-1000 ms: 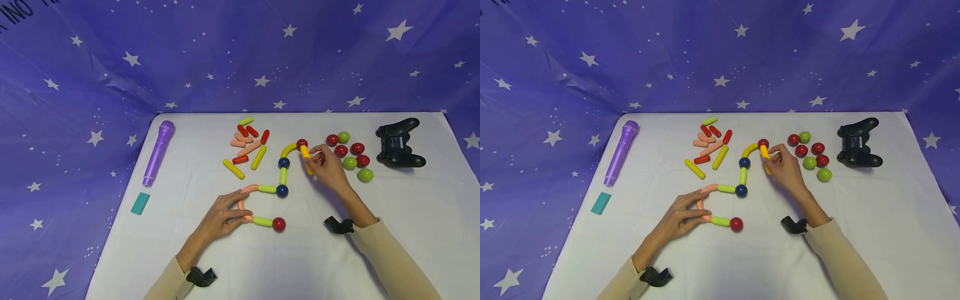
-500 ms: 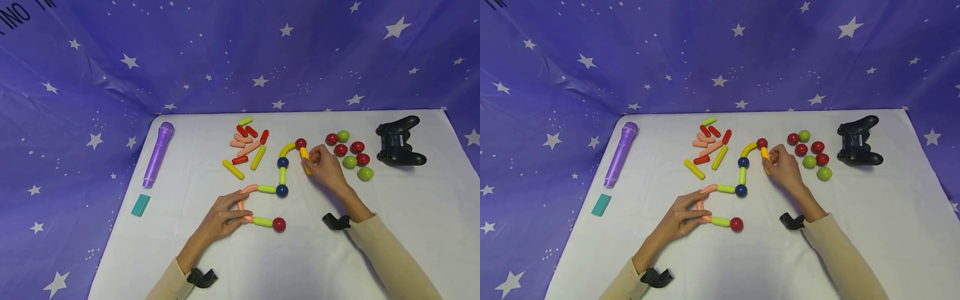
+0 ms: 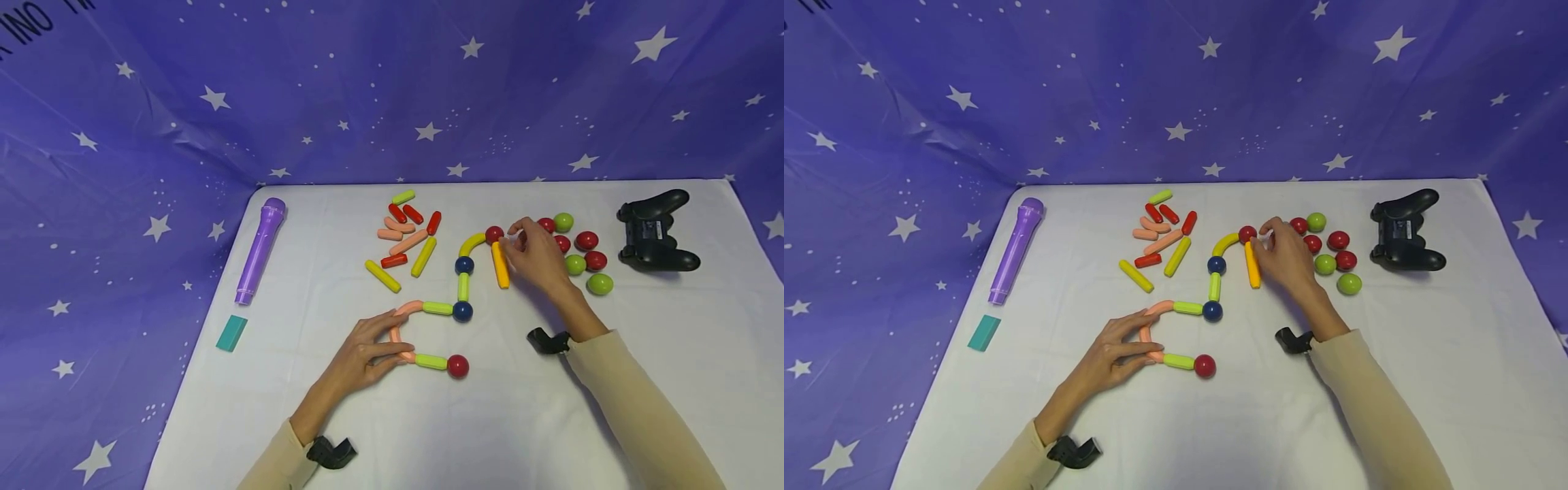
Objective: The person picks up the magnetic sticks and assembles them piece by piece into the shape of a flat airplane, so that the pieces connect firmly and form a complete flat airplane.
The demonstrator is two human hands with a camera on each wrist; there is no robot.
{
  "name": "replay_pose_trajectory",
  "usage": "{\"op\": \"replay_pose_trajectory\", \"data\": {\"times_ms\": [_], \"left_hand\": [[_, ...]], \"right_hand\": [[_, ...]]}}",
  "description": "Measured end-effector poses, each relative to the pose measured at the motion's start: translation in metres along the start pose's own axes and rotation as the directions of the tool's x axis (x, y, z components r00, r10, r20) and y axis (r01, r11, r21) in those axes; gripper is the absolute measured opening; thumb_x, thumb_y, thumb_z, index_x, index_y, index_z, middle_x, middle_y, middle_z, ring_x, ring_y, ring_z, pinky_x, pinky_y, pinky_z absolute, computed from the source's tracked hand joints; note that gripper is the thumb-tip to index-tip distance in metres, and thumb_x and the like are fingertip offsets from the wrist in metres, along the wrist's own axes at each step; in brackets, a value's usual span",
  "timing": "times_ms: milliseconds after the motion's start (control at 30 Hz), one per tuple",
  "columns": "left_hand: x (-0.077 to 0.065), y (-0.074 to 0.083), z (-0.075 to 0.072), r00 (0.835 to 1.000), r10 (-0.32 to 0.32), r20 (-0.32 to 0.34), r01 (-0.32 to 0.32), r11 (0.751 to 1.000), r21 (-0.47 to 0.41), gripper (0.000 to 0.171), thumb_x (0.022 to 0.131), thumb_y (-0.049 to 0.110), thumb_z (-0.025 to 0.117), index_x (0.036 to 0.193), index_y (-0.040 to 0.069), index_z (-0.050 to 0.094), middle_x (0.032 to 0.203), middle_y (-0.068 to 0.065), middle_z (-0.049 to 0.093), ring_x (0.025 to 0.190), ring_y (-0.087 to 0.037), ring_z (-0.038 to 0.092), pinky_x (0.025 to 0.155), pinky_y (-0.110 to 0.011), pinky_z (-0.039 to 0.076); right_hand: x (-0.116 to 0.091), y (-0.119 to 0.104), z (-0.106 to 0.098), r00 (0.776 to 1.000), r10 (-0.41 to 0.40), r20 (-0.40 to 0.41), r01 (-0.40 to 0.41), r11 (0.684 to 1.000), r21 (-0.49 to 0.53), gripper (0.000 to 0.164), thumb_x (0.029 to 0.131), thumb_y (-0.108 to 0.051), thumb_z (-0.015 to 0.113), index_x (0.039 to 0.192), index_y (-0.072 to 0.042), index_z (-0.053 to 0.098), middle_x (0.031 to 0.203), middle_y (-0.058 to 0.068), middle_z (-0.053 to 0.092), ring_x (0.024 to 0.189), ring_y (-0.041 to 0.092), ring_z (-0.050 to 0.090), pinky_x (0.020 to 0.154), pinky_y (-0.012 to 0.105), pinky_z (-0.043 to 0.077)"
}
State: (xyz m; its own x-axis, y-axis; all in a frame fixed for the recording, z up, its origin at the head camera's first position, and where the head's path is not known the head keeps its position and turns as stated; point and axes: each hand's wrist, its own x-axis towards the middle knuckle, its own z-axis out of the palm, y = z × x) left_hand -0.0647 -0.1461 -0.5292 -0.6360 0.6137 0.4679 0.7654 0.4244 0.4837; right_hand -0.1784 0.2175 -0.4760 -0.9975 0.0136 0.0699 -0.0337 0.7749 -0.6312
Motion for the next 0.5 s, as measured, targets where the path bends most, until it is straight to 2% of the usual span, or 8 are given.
{"op": "replay_pose_trajectory", "data": {"times_ms": [100,167,300,500], "left_hand": [[0.0001,-0.0001,0.0007,1.000,0.003,-0.004,-0.003,1.000,0.000,0.027,0.081,0.030,0.080,0.108,0.028,0.077,0.137,-0.010,0.059,0.134,-0.029,0.050,0.101,-0.042,0.045],[0.0000,0.0000,0.0012,1.000,0.004,-0.005,-0.004,1.000,0.000,0.027,0.081,0.030,0.080,0.107,0.028,0.077,0.137,-0.010,0.059,0.133,-0.030,0.050,0.101,-0.042,0.045],[0.0000,0.0006,0.0012,1.000,0.000,-0.003,0.000,1.000,-0.004,0.027,0.081,0.030,0.080,0.107,0.027,0.077,0.137,-0.010,0.059,0.133,-0.030,0.050,0.100,-0.042,0.046],[0.0008,0.0032,-0.0017,1.000,-0.017,0.007,0.017,1.000,0.005,0.028,0.080,0.030,0.080,0.108,0.026,0.077,0.139,-0.010,0.057,0.134,-0.030,0.049,0.099,-0.043,0.046]], "right_hand": [[0.0071,0.0012,0.0007,0.999,-0.024,0.049,0.023,0.999,0.032,0.044,0.095,-0.020,0.062,0.137,-0.012,0.053,0.117,0.020,0.052,0.085,0.030,0.051,0.072,0.037,0.045],[0.0100,0.0022,0.0016,0.994,-0.036,0.100,0.031,0.998,0.052,0.049,0.095,-0.019,0.062,0.142,-0.015,0.050,0.127,0.021,0.048,0.090,0.031,0.052,0.077,0.039,0.047],[0.0117,0.0042,0.0039,0.985,-0.052,0.163,0.044,0.998,0.052,0.050,0.094,-0.017,0.063,0.142,-0.010,0.050,0.127,0.021,0.052,0.092,0.031,0.051,0.079,0.041,0.047],[0.0125,0.0061,0.0076,0.984,-0.062,0.170,0.052,0.996,0.066,0.051,0.093,-0.015,0.065,0.141,-0.010,0.050,0.127,0.017,0.055,0.090,0.029,0.050,0.078,0.038,0.046]]}}
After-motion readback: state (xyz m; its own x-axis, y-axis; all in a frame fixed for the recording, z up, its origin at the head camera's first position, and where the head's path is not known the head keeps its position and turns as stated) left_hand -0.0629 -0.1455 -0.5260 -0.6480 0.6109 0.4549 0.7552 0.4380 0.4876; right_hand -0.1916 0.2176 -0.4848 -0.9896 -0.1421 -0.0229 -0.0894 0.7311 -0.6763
